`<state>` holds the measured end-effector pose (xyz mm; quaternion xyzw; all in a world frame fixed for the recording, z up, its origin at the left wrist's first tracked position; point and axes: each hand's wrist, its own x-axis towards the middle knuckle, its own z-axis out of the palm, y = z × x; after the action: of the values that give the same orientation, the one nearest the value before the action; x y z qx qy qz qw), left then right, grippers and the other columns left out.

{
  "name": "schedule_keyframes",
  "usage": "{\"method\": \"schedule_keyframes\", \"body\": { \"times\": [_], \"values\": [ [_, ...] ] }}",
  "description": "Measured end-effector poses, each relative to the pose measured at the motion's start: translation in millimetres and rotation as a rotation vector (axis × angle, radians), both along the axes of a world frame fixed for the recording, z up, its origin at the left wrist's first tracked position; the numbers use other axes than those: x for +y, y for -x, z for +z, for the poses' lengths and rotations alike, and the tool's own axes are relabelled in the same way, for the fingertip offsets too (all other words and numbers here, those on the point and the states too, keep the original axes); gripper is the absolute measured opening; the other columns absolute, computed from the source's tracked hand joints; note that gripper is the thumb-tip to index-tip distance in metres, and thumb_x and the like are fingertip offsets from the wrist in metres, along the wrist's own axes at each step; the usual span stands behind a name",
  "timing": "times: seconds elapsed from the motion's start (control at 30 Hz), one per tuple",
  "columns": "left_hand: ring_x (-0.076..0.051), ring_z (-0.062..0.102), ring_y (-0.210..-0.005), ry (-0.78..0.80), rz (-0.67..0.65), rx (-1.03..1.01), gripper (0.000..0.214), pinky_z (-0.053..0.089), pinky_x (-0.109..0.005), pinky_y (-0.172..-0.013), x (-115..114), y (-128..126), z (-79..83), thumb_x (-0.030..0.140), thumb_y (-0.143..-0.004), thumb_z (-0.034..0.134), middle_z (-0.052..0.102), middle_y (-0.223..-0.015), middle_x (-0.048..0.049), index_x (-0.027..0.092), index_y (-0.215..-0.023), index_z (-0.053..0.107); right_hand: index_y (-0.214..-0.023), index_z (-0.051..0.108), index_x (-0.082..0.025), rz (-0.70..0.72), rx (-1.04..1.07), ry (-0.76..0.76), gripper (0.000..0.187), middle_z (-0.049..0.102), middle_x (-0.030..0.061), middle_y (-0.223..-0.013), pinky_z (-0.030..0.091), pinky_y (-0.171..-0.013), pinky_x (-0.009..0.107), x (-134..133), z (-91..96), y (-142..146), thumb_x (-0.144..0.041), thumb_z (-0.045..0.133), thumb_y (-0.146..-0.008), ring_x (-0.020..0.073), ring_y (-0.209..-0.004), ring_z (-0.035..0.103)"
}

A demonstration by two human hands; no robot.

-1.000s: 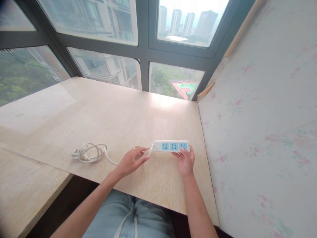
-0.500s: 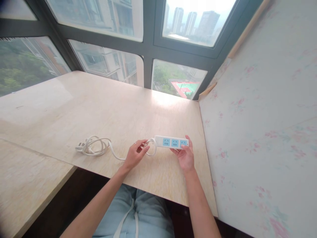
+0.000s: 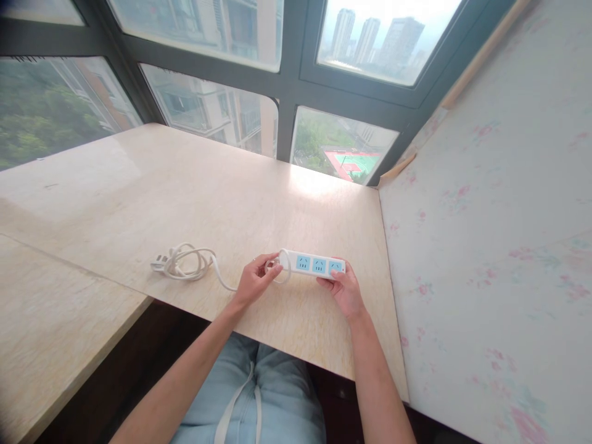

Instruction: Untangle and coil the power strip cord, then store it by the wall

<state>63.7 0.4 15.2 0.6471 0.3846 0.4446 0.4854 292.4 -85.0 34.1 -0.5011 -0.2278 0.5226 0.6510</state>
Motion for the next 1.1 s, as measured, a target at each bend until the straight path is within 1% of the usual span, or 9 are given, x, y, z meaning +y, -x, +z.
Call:
{"method": "schedule_keyframes", "body": {
  "times": [0.2, 0.37, 0.53, 0.6, 0.73, 0.87, 0.97, 1.03, 1.1],
  "values": [
    [-0.019, 0.066, -0.091, -0.041, -0.064, 0.03, 0.041, 0.052, -0.029, -0.075, -0.5, 1.5, 3.9, 0.04, -0.079, 0.071, 0.07, -0.108, -0.01, 0.018, -0.113, 0.068, -0.099, 0.06, -0.028, -0.002, -0.04, -0.041, 0.04, 0.067, -0.0021, -0.087, 0.062, -0.07, 0.041, -0.3, -2.0, -0.3, -0.026, 0.075, -0.062, 0.021, -0.082, 0.067],
    [-0.021, 0.066, -0.096, 0.101, -0.165, -0.027, 0.046, 0.055, -0.029, -0.077, -2.4, 2.5, 9.6, 0.043, -0.075, 0.074, 0.069, -0.111, -0.0097, 0.018, -0.113, 0.065, -0.103, 0.059, -0.029, 0.121, -0.029, -0.041, 0.042, 0.068, -0.0014, -0.092, 0.061, -0.075, 0.045, -0.9, -2.7, 3.0, -0.027, 0.074, -0.063, 0.0223, -0.086, 0.067],
    [-0.022, 0.067, -0.093, 0.207, -0.174, -0.122, 0.044, 0.055, -0.03, -0.075, 2.2, 6.1, 12.4, 0.048, -0.077, 0.07, 0.07, -0.104, -0.0086, 0.017, -0.108, 0.067, -0.109, 0.059, -0.029, 0.187, 0.018, -0.043, 0.044, 0.069, -0.0006, -0.098, 0.058, -0.083, 0.047, 0.6, -1.7, 7.9, -0.028, 0.074, -0.067, 0.0222, -0.09, 0.067],
    [-0.021, 0.067, -0.09, 0.248, -0.15, -0.148, 0.041, 0.053, -0.029, -0.073, 4.8, 7.0, 13.0, 0.049, -0.078, 0.068, 0.071, -0.1, -0.0076, 0.017, -0.104, 0.068, -0.114, 0.058, -0.03, 0.188, 0.03, -0.051, 0.049, 0.069, 0.0006, -0.104, 0.057, -0.086, 0.049, 2.4, -0.7, 12.1, -0.03, 0.074, -0.068, 0.0234, -0.095, 0.067],
    [-0.016, 0.063, -0.071, 0.387, -0.096, -0.169, 0.039, 0.045, -0.022, -0.056, 7.0, 7.1, 15.4, 0.048, -0.072, 0.073, 0.069, -0.084, -0.0041, 0.017, -0.096, 0.071, -0.123, 0.053, -0.033, 0.133, 0.035, -0.091, 0.059, 0.065, 0.0048, -0.125, 0.054, -0.091, 0.049, 7.9, 1.9, 21.7, -0.033, 0.074, -0.068, 0.0262, -0.11, 0.064],
    [-0.01, 0.051, -0.054, 0.488, -0.03, -0.254, 0.038, 0.034, -0.02, -0.046, 8.9, 7.5, 14.3, 0.049, -0.074, 0.071, 0.063, -0.069, -0.0012, 0.016, -0.091, 0.073, -0.122, 0.053, -0.032, 0.005, 0.034, -0.169, 0.053, 0.064, 0.0058, -0.127, 0.049, -0.098, 0.047, 14.8, 0.9, 27.4, -0.035, 0.069, -0.071, 0.0247, -0.117, 0.061],
    [-0.009, 0.047, -0.053, 0.474, 0.013, -0.35, 0.036, 0.034, -0.02, -0.047, 12.1, 8.9, 10.8, 0.05, -0.076, 0.069, 0.059, -0.064, -0.0008, 0.015, -0.084, 0.073, -0.126, 0.05, -0.031, -0.098, -0.107, -0.261, 0.055, 0.061, 0.0058, -0.13, 0.043, -0.105, 0.047, 18.5, -3.7, 29.8, -0.032, 0.068, -0.074, 0.0229, -0.123, 0.055],
    [-0.009, 0.047, -0.054, 0.456, 0.017, -0.39, 0.034, 0.036, -0.02, -0.05, 13.3, 9.2, 9.5, 0.048, -0.077, 0.069, 0.058, -0.063, -0.0005, 0.015, -0.081, 0.073, -0.131, 0.047, -0.03, -0.163, -0.324, -0.321, 0.059, 0.054, 0.0077, -0.136, 0.041, -0.107, 0.048, 18.5, -7.2, 31.7, -0.032, 0.068, -0.076, 0.0238, -0.129, 0.05],
    [-0.009, 0.049, -0.056, 0.444, 0.013, -0.398, 0.033, 0.037, -0.02, -0.052, 12.9, 8.3, 9.8, 0.046, -0.076, 0.07, 0.06, -0.065, -0.0006, 0.014, -0.082, 0.073, -0.131, 0.047, -0.027, -0.26, -0.627, -0.376, 0.057, 0.049, 0.0109, -0.139, 0.042, -0.105, 0.049, 16.0, -9.4, 34.5, -0.032, 0.069, -0.078, 0.026, -0.131, 0.047]
  ]
}}
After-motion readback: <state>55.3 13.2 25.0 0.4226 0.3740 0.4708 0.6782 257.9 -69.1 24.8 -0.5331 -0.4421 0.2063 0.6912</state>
